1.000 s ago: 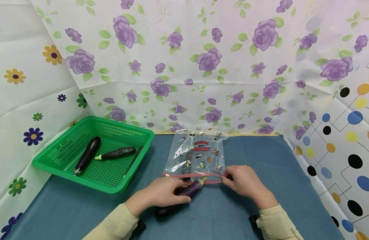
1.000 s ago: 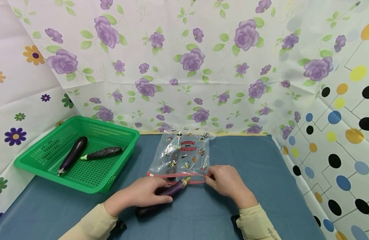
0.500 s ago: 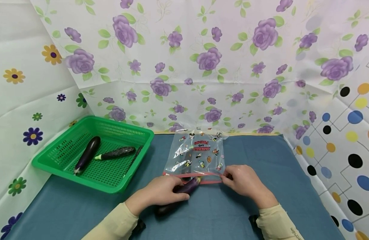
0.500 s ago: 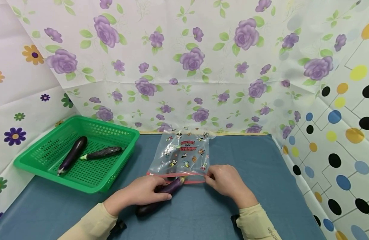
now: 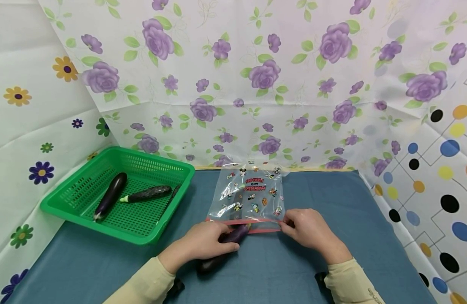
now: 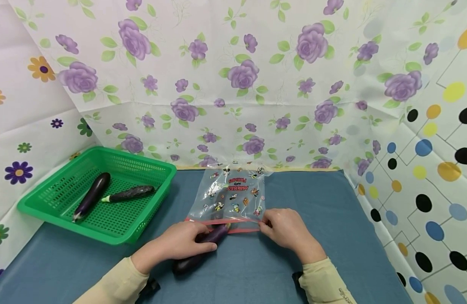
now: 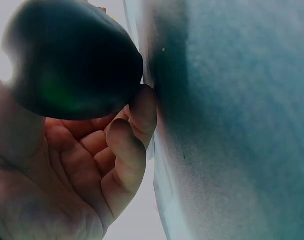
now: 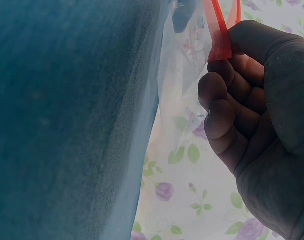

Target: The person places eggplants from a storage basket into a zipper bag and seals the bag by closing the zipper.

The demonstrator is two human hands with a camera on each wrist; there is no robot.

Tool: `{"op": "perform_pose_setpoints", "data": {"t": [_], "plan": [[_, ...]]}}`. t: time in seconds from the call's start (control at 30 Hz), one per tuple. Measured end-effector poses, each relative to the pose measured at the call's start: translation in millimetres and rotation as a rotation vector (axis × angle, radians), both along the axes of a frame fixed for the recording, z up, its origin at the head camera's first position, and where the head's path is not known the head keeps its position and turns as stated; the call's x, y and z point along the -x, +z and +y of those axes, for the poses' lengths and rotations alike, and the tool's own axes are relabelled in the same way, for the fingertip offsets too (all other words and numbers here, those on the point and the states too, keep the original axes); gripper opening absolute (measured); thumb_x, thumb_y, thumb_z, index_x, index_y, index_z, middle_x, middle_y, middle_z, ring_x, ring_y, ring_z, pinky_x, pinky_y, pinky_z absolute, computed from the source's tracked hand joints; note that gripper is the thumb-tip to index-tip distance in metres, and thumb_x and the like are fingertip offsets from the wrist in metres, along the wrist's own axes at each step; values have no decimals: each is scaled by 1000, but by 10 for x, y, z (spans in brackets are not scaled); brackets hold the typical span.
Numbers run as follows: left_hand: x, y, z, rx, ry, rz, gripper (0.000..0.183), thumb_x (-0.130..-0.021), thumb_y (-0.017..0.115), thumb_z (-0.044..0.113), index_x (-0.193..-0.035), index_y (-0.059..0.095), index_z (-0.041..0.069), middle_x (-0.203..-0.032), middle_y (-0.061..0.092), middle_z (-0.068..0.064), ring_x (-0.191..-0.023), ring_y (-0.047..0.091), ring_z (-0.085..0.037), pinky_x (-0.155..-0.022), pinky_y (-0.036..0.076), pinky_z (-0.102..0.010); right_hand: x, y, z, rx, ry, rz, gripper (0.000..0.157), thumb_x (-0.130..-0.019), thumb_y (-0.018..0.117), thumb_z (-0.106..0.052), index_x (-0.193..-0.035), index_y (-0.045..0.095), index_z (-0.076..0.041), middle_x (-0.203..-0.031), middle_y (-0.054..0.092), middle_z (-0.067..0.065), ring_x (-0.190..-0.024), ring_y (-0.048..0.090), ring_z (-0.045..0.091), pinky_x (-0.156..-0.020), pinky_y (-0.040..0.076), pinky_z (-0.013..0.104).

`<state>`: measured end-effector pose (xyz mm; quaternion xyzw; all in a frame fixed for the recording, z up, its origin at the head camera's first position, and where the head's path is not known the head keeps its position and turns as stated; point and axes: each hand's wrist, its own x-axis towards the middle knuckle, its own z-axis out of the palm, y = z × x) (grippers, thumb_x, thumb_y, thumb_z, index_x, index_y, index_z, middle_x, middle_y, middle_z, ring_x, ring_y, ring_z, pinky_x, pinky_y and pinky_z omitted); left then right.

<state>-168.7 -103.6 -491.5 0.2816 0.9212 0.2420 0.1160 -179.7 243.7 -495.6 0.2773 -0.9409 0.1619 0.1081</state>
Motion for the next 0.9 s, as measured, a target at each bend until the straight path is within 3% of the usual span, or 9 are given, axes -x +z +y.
{"op": "perform_pose_setpoints", "data": {"t": [0.63, 0.73, 0.9], "plan": [[-22, 21, 20, 12, 88, -1, 40, -98, 79, 59, -77, 65, 28, -64, 57, 12, -56, 53, -10, -55, 37, -33, 7, 5, -1, -3, 3, -9, 29, -97, 88, -20, -78, 67, -27, -68, 53, -19, -56, 42, -5, -55, 40, 26], [-25, 21, 23, 8, 98, -11, 35, -99, 79, 59, -86, 72, 27, -69, 60, 13, -59, 55, -11, -56, 40, -35, 5, 12, -2, -4, 2, -10, 30, -97, 88, -20, -77, 66, -27, -68, 52, -19, -56, 41, -5, -55, 40, 26], [-34, 30, 26, -11, 114, -30, 37, -100, 78, 57, -116, 81, 24, -83, 67, 16, -66, 58, -10, -60, 46, -37, 2, 18, -4, -5, -1, -15, 29, -97, 88, -20, -78, 67, -26, -68, 53, -18, -56, 42, -4, -55, 40, 26]]}}
